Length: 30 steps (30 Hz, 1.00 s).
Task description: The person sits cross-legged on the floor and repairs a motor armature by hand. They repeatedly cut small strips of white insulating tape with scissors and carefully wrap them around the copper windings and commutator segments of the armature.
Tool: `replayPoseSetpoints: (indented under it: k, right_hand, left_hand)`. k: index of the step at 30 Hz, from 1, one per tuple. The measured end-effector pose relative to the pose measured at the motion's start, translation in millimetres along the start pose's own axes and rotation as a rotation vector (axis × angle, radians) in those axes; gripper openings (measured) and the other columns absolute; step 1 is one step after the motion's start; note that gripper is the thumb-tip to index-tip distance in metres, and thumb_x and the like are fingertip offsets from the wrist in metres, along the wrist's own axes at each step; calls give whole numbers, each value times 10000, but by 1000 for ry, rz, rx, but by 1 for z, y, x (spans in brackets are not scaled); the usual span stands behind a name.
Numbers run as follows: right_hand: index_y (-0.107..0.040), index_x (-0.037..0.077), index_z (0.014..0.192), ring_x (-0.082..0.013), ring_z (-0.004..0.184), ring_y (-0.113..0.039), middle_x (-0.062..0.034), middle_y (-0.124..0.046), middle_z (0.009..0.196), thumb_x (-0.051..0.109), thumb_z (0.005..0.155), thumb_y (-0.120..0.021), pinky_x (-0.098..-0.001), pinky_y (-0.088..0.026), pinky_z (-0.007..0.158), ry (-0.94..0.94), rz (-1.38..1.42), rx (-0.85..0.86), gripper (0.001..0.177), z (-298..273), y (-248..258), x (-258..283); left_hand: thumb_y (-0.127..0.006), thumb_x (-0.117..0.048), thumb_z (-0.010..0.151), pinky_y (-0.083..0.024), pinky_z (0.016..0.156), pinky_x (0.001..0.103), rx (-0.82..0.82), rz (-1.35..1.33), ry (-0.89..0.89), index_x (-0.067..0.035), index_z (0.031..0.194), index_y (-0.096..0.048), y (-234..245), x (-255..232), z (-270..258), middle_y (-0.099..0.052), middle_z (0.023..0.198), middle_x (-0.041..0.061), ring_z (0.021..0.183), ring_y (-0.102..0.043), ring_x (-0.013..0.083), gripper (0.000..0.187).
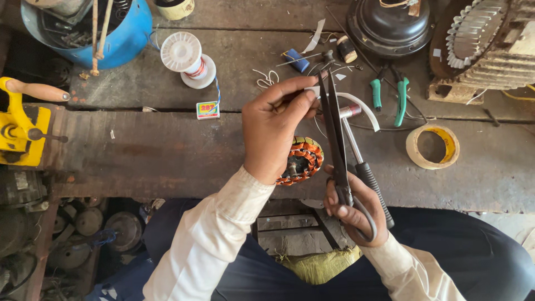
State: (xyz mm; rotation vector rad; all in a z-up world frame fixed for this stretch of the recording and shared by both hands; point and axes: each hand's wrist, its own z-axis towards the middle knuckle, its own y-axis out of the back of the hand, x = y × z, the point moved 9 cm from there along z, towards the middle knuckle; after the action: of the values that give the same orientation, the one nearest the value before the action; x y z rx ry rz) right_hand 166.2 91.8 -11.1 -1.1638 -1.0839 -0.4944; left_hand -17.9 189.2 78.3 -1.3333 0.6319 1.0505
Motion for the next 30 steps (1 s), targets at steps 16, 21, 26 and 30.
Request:
replayPoseSetpoints:
  k: [16, 21, 26, 30]
  right_hand:
    - [-392, -98, 1555, -121, 886, -531, -31, -521, 933, -69, 810, -753, -253, -451, 798, -15, -82, 13, 829, -2, 2, -7]
    - [-411, -108, 1544, -102, 862, -516, -16, -510, 909, -96, 805, -729, -235, -435, 787, -28, -130, -1, 805, -2, 6, -6]
    - [-411, -119, 1537, -90, 846, -496, -7, -497, 901, -125, 800, -715, -226, -417, 771, -48, -88, -8, 798, -3, 9, -12]
    - [-423, -126, 1528, -85, 827, -494, 0, -498, 881, -121, 801, -713, -220, -413, 758, -54, -143, -25, 782, -4, 14, -15]
  left_hand:
    - [-729, 13, 932, -629, 708, 267, -140, -74, 110, 63, 1155, -730, 0, 3, -13, -775, 977, 139, 809, -758, 158, 229]
    - [-732, 11, 929, -625, 698, 259, -131, -37, 94, 66, 1157, -730, 1, -1, -13, -778, 978, 140, 804, -760, 156, 234]
    - [-730, 16, 925, -620, 689, 257, -139, -58, 114, 66, 1154, -731, 1, 1, -13, -774, 998, 145, 808, -756, 151, 235]
    - [-729, 26, 926, -623, 692, 263, -134, -90, 105, 77, 1127, -729, 1, 2, -14, -773, 1064, 150, 818, -756, 152, 207]
